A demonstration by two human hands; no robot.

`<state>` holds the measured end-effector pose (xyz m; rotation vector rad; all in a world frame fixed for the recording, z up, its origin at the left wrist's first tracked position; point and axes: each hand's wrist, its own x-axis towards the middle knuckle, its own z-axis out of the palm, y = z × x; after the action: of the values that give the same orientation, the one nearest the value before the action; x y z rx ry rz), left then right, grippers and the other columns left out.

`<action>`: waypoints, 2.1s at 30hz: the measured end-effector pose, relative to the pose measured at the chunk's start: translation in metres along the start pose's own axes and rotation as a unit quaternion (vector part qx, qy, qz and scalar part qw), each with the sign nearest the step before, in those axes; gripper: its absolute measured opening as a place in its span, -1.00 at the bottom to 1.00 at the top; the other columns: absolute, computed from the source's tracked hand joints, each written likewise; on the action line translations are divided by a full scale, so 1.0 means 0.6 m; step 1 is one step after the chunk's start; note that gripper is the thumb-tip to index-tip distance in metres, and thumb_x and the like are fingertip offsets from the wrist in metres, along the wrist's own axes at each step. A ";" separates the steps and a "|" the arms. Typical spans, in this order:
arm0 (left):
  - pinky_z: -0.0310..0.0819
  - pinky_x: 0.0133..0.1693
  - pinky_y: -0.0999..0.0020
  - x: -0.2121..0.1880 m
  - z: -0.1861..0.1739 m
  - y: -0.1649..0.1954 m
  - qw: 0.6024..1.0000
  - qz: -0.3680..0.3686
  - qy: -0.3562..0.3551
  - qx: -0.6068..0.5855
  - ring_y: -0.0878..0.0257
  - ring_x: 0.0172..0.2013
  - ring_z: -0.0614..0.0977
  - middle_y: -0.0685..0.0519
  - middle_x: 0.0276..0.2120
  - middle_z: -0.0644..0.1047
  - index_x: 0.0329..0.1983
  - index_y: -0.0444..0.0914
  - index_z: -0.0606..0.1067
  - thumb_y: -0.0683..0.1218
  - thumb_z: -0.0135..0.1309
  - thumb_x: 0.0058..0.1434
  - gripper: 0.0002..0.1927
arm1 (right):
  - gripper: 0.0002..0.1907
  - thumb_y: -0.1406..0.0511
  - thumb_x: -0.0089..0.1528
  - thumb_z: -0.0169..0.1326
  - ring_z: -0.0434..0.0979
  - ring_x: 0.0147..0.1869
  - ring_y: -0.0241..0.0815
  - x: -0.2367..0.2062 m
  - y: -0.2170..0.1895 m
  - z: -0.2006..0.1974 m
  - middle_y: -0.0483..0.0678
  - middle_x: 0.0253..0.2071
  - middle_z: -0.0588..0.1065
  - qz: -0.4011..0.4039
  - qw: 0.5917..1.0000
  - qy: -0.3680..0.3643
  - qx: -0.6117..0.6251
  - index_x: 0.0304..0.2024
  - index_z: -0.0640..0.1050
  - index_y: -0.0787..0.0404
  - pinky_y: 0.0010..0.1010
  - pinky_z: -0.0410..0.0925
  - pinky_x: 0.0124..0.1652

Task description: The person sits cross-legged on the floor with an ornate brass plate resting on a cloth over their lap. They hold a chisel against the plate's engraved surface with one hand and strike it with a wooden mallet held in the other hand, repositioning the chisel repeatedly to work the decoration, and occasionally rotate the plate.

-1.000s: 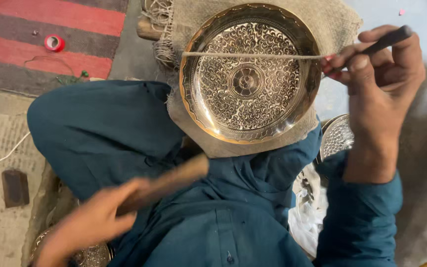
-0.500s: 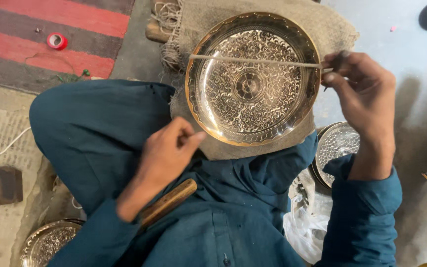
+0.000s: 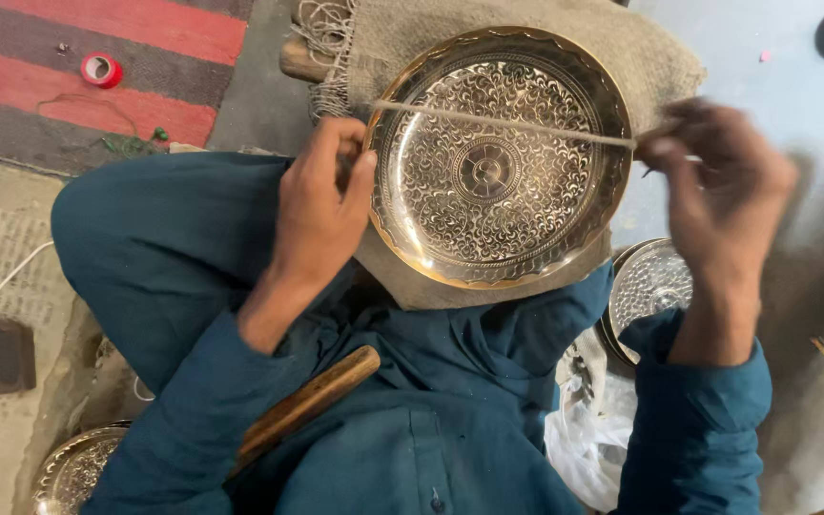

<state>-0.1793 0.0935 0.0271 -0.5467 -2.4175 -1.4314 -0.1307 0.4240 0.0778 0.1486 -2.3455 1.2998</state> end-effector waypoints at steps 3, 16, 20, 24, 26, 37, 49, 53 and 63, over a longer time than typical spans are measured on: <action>0.52 -0.20 0.18 -0.030 -0.048 0.013 0.998 -0.033 -0.025 0.037 -0.02 -0.23 0.66 -0.14 -0.20 0.56 0.00 -0.34 0.42 -0.18 0.07 0.42 -0.83 | -0.85 0.59 0.45 -0.02 0.68 -0.05 -0.23 -0.020 -0.036 -0.009 0.04 -0.14 0.57 0.039 0.993 0.065 0.089 0.04 0.47 0.40 -0.44 0.60 0.02; 0.55 -0.26 0.12 -0.158 -0.144 0.053 0.951 -0.197 -0.174 0.161 -0.03 -0.25 0.68 -0.09 -0.23 0.63 -0.02 -0.23 0.51 -0.02 0.06 0.29 -0.73 | -0.90 0.53 0.47 -0.09 0.60 -0.25 -0.24 -0.075 -0.017 0.082 -0.06 -0.15 0.47 0.035 0.969 0.195 0.145 0.03 0.35 0.38 -0.46 0.53 -0.17; 0.56 -0.30 0.16 -0.108 -0.065 0.032 0.973 -0.180 -0.124 0.079 -0.01 -0.32 0.71 -0.10 -0.21 0.63 0.00 -0.24 0.48 0.00 0.07 0.34 -0.73 | -0.89 0.51 0.45 -0.14 0.31 -0.33 -0.33 -0.065 0.024 0.079 -0.07 -0.15 0.43 0.048 0.974 0.219 0.021 0.00 0.39 0.39 -0.51 0.23 -0.39; 0.45 -0.33 -0.01 -0.058 0.018 -0.009 0.993 -0.054 -0.055 0.088 -0.21 -0.31 0.62 -0.21 -0.36 0.55 -0.08 -0.30 0.38 -0.05 0.01 0.48 -0.80 | -0.88 0.41 0.51 0.00 0.30 -0.33 -0.37 -0.090 0.036 0.101 -0.13 -0.37 0.39 0.065 0.982 0.134 -0.115 -0.12 0.47 0.38 -0.46 0.22 -0.35; 0.41 -0.36 -0.04 -0.037 0.039 -0.026 0.995 -0.035 -0.027 0.085 -0.22 -0.35 0.60 -0.23 -0.44 0.52 -0.13 -0.31 0.35 -0.08 -0.04 0.51 -0.82 | -0.84 0.35 0.49 0.07 0.29 -0.39 -0.41 -0.092 0.038 0.111 -0.17 -0.45 0.38 0.077 0.977 0.133 -0.145 -0.14 0.51 0.36 -0.46 0.20 -0.39; 0.40 -0.23 -0.04 -0.023 0.055 -0.054 0.990 0.075 0.068 0.096 -0.26 -0.24 0.54 -0.26 -0.30 0.48 -0.09 -0.35 0.38 -0.18 -0.06 0.52 -0.89 | -0.71 0.26 0.54 0.03 0.25 -0.41 -0.39 -0.085 0.060 0.139 -0.11 -0.51 0.30 0.059 0.973 0.194 -0.109 -0.23 0.42 0.32 -0.42 0.15 -0.41; 0.33 -0.07 0.04 -0.056 0.035 -0.043 0.992 0.087 0.066 0.065 -0.07 -0.16 0.45 -0.18 -0.17 0.46 0.12 -0.39 0.38 -0.12 0.06 0.46 -0.71 | -0.80 0.36 0.49 0.00 0.16 -0.41 -0.38 -0.094 0.048 0.136 -0.12 -0.51 0.24 0.049 0.962 0.239 -0.120 -0.22 0.40 0.37 -0.43 0.13 -0.40; 0.35 -0.04 0.09 -0.057 0.037 -0.032 0.996 0.051 0.065 0.038 -0.05 -0.13 0.45 -0.14 -0.13 0.46 0.22 -0.36 0.38 -0.14 0.09 0.47 -0.67 | -0.73 0.37 0.51 0.00 0.16 -0.37 -0.41 -0.089 0.056 0.132 -0.12 -0.49 0.24 0.068 0.974 0.200 -0.086 -0.29 0.35 0.35 -0.42 0.10 -0.39; 0.48 0.08 0.10 0.045 0.029 -0.034 0.987 0.145 0.058 0.039 -0.02 0.02 0.60 -0.12 -0.01 0.60 0.27 -0.26 0.43 -0.19 0.12 0.49 -0.68 | -0.63 0.35 0.48 0.05 0.11 -0.44 -0.42 -0.108 0.074 0.149 -0.12 -0.56 0.19 0.057 0.967 0.216 -0.121 -0.41 0.28 0.31 -0.42 0.06 -0.46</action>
<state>-0.2136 0.1044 0.0144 -0.7390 -2.1862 -1.2086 -0.1165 0.3670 -0.0255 -0.3198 -2.1277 0.9624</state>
